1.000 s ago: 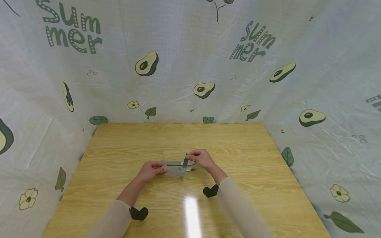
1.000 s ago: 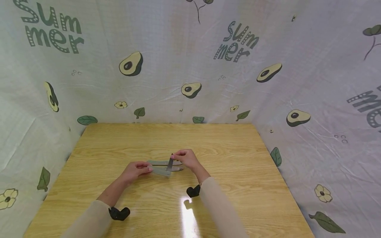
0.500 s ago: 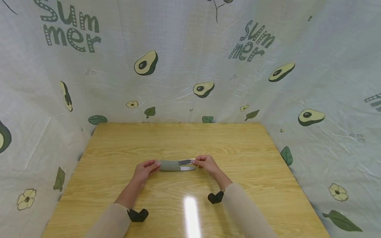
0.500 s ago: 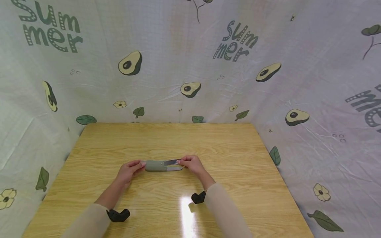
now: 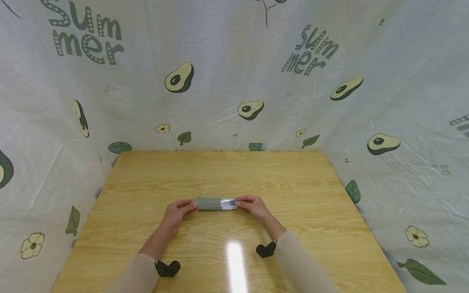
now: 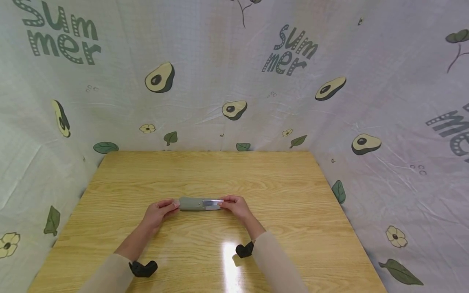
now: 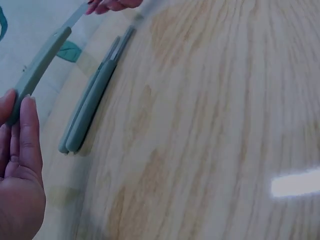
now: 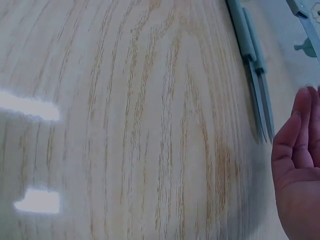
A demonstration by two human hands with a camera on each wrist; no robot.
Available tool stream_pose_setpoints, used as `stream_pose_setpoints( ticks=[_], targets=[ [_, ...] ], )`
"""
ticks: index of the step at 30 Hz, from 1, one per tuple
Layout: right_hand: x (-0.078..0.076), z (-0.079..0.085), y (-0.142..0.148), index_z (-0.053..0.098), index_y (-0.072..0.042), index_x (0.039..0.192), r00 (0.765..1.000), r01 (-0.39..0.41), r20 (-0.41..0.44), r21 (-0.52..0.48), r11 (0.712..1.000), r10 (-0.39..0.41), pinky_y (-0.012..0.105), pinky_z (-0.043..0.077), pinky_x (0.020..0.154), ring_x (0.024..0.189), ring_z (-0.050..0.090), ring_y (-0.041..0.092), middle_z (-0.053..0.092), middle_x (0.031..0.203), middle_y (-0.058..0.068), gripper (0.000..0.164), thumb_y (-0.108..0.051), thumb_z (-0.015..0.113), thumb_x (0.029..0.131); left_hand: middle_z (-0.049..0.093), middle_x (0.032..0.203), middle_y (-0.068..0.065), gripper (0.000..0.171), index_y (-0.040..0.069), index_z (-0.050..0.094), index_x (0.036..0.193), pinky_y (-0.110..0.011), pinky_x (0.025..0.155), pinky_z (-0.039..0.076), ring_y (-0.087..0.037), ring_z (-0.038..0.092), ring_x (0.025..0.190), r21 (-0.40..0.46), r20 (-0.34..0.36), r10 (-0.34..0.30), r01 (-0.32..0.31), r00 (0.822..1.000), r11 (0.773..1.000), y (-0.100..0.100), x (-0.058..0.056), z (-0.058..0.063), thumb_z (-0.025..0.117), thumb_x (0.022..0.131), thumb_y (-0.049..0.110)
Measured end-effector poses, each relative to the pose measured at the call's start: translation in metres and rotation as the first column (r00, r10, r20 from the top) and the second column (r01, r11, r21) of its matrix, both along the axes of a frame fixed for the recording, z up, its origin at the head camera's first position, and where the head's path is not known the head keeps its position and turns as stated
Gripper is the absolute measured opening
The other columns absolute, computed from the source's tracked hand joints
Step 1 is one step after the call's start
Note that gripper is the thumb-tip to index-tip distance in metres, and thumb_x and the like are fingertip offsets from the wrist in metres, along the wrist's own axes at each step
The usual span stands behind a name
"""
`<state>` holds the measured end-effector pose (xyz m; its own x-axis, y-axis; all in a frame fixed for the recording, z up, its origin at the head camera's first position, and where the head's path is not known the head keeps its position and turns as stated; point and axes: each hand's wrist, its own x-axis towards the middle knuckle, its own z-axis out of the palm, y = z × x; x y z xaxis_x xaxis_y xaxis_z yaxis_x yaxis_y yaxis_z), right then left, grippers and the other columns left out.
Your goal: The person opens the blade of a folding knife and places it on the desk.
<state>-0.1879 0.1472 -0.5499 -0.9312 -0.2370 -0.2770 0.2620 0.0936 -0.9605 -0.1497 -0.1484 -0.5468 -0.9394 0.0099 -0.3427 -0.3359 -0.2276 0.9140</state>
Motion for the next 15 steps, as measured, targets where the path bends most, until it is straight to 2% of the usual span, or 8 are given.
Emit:
stream_pose_setpoints(
  ticks=[4, 10, 15],
  targets=[
    [0.006, -0.001, 0.000, 0.060, 0.010, 0.122, 1.000, -0.004, -0.010, -0.046, 0.999, 0.003, 0.033, 0.058, 0.089, 0.085, 0.068, 0.008, 0.073, 0.096, 0.001, 0.037, -0.004, 0.068, 0.088, 0.072, 0.091, 0.003, 0.045, -0.013, 0.052, 0.127, -0.033, 0.090, 0.057, -0.012, 0.073, 0.087, -0.021, 0.009, -0.013, 0.013, 1.000, 1.000, 0.000, 0.006, -0.005, 0.068, 0.089, 0.006],
    [0.018, -0.007, 0.001, 0.056, 0.004, 0.129, 0.998, 0.056, 0.026, -0.034, 0.998, -0.056, 0.025, 0.059, 0.078, 0.086, 0.073, 0.019, 0.074, 0.090, 0.003, 0.044, -0.008, 0.069, 0.089, 0.071, 0.092, -0.001, 0.042, -0.014, 0.055, 0.125, -0.032, 0.086, 0.058, -0.010, 0.072, 0.083, -0.050, -0.007, 0.045, -0.046, 0.999, 0.998, 0.006, 0.010, -0.012, 0.068, 0.088, 0.003],
    [0.026, -0.012, 0.000, 0.049, 0.002, 0.136, 0.990, 0.128, 0.072, -0.033, 0.991, -0.125, 0.021, 0.058, 0.067, 0.076, 0.072, 0.013, 0.075, 0.087, 0.006, 0.052, -0.008, 0.068, 0.089, 0.071, 0.103, -0.010, 0.038, -0.011, 0.061, 0.121, -0.028, 0.081, 0.059, -0.014, 0.073, 0.084, -0.151, -0.014, 0.087, -0.089, 0.996, 0.985, 0.010, 0.012, -0.012, 0.068, 0.090, 0.012]
  ],
)
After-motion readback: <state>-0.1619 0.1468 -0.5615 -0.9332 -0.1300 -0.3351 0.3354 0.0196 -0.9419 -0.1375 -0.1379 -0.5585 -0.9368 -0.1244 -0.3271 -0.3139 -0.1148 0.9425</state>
